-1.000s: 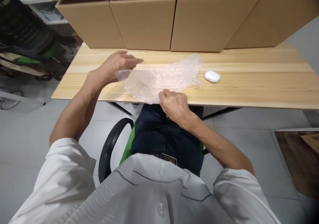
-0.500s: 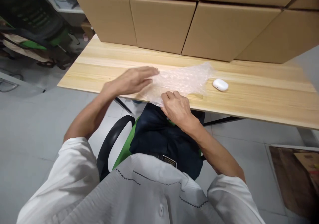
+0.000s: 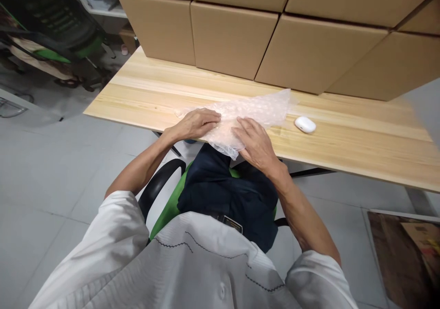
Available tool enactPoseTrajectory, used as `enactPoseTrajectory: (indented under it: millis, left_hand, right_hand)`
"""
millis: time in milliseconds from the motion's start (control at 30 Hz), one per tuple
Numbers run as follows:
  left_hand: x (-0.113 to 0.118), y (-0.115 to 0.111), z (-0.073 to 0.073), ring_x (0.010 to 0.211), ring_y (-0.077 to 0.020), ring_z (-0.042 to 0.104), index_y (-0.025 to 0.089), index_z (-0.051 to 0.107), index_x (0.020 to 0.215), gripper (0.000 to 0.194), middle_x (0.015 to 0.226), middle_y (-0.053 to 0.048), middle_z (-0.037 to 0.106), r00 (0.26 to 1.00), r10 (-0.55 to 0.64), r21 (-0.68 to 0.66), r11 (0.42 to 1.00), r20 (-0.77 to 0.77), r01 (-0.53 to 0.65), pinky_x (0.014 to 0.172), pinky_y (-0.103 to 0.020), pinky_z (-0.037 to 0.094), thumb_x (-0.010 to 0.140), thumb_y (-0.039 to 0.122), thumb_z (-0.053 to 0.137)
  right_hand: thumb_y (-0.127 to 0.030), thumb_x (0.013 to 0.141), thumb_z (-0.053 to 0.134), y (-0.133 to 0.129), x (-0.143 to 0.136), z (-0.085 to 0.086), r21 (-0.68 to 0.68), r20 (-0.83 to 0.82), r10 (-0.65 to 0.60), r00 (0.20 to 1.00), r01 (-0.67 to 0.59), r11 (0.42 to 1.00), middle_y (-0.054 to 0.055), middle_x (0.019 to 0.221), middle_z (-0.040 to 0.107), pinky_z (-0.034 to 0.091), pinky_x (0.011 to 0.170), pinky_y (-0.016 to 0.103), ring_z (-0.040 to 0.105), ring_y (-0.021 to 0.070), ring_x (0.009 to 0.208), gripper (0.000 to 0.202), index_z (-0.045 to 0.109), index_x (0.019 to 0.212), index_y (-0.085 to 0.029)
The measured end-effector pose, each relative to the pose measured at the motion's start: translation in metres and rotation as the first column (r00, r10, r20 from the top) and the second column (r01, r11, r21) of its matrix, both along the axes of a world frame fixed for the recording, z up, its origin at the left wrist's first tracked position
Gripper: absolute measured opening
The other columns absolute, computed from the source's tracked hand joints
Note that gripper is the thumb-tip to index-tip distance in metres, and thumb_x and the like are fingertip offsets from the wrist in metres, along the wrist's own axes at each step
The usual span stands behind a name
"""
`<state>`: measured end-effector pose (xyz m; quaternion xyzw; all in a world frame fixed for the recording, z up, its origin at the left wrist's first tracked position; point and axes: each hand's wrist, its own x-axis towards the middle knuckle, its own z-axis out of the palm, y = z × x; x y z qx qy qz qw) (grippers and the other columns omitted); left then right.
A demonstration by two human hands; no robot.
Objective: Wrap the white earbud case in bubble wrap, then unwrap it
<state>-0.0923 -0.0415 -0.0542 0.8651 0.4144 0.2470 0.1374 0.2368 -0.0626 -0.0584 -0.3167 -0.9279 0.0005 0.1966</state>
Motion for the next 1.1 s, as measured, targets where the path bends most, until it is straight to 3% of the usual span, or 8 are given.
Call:
enactPoseTrajectory:
  millis: [167, 300, 400, 533, 700, 867, 967, 1100]
  left_hand:
    - [0.0, -0.002, 0.004, 0.151, -0.0317, 0.078, 0.019, 0.09, 0.14, 0.047, 0.155, -0.018, 0.084, 0.999, -0.023, -0.02, 1.0, 0.035, 0.023, 0.134, -0.05, 0.059, 0.117, 0.045, 0.058]
    - [0.0, -0.001, 0.004, 0.151, -0.0316, 0.078, 0.019, 0.091, 0.138, 0.049, 0.154, -0.019, 0.084, 0.998, -0.021, -0.033, 0.999, 0.066, 0.023, 0.134, -0.05, 0.059, 0.117, 0.049, 0.059]
    - [-0.004, -0.002, 0.008, 0.15, -0.0318, 0.079, 0.022, 0.092, 0.132, 0.053, 0.147, -0.018, 0.087, 0.992, -0.032, -0.088, 0.995, 0.123, 0.043, 0.133, -0.049, 0.058, 0.116, 0.061, 0.06]
    - [-0.016, -0.01, 0.021, 0.138, -0.0321, 0.083, 0.025, 0.093, 0.126, 0.072, 0.137, -0.011, 0.09, 0.974, 0.103, -0.259, 0.965, 0.203, -0.048, 0.124, -0.041, 0.063, 0.113, 0.083, 0.053]
    - [-0.022, -0.015, 0.026, 0.121, -0.0323, 0.084, 0.019, 0.092, 0.113, 0.087, 0.117, -0.011, 0.09, 0.934, 0.21, -0.328, 0.938, 0.288, -0.109, 0.108, -0.037, 0.065, 0.102, 0.098, 0.056]
    - [-0.011, -0.009, 0.016, 0.072, -0.0174, 0.062, 0.02, 0.071, 0.073, 0.062, 0.073, -0.002, 0.068, 0.884, 0.335, -0.325, 0.918, 0.326, -0.228, 0.066, -0.029, 0.047, 0.095, 0.077, 0.075]
    - [-0.008, -0.006, 0.013, 0.068, -0.0147, 0.053, 0.021, 0.062, 0.067, 0.049, 0.071, 0.0, 0.06, 0.867, 0.376, -0.285, 0.914, 0.327, -0.289, 0.063, -0.03, 0.039, 0.093, 0.06, 0.074]
    - [-0.006, -0.006, 0.012, 0.078, -0.0178, 0.06, 0.022, 0.065, 0.073, 0.028, 0.082, -0.002, 0.068, 0.868, 0.424, -0.217, 0.901, 0.257, -0.376, 0.073, -0.033, 0.049, 0.088, 0.044, 0.073]
  right_hand:
    - [-0.01, 0.094, 0.068, 0.0, -0.005, 0.007, 0.054, -0.02, -0.148, 0.989, 0.149, 0.987, 0.022, 0.178, 0.065, 0.054, 0.119, 0.063, 0.062, 0.0456, 0.15, 0.075, 0.066, 0.169, -0.017]
    - [-0.013, 0.097, 0.064, 0.01, -0.007, 0.008, -0.06, -0.04, -0.022, 0.999, 0.019, 0.998, 0.014, 0.149, 0.084, 0.052, 0.123, 0.056, 0.07, 0.0381, 0.135, 0.049, 0.081, 0.142, -0.023]
    - [-0.024, 0.107, 0.054, 0.021, -0.009, 0.012, -0.205, -0.132, -0.036, 0.991, 0.008, 0.979, 0.015, 0.13, 0.087, 0.056, 0.112, 0.048, 0.073, 0.0342, 0.122, 0.029, 0.081, 0.117, -0.023]
    - [-0.039, 0.109, 0.051, 0.032, -0.017, 0.028, -0.433, -0.192, -0.22, 0.956, 0.119, 0.894, 0.006, 0.085, 0.07, 0.05, 0.088, 0.038, 0.065, 0.0263, 0.089, 0.034, 0.055, 0.078, -0.027]
    - [-0.035, 0.102, 0.058, 0.043, -0.031, 0.042, -0.587, -0.2, -0.42, 0.885, 0.235, 0.775, -0.001, 0.072, 0.047, 0.032, 0.072, 0.034, 0.048, 0.0191, 0.075, 0.037, 0.039, 0.071, -0.027]
    - [-0.035, 0.108, 0.059, 0.052, -0.04, 0.04, -0.462, -0.078, -0.464, 0.882, 0.381, 0.801, 0.004, 0.081, 0.066, 0.034, 0.074, 0.036, 0.054, 0.0228, 0.081, 0.034, 0.051, 0.076, -0.026]
    - [-0.037, 0.112, 0.056, 0.056, -0.042, 0.036, -0.356, 0.01, -0.5, 0.866, 0.471, 0.808, 0.011, 0.093, 0.078, 0.04, 0.077, 0.038, 0.062, 0.0278, 0.086, 0.03, 0.069, 0.089, -0.024]
    - [-0.034, 0.115, 0.052, 0.057, -0.042, 0.031, -0.268, 0.083, -0.538, 0.839, 0.539, 0.799, 0.018, 0.106, 0.085, 0.046, 0.081, 0.04, 0.071, 0.0319, 0.093, 0.033, 0.082, 0.111, -0.02]
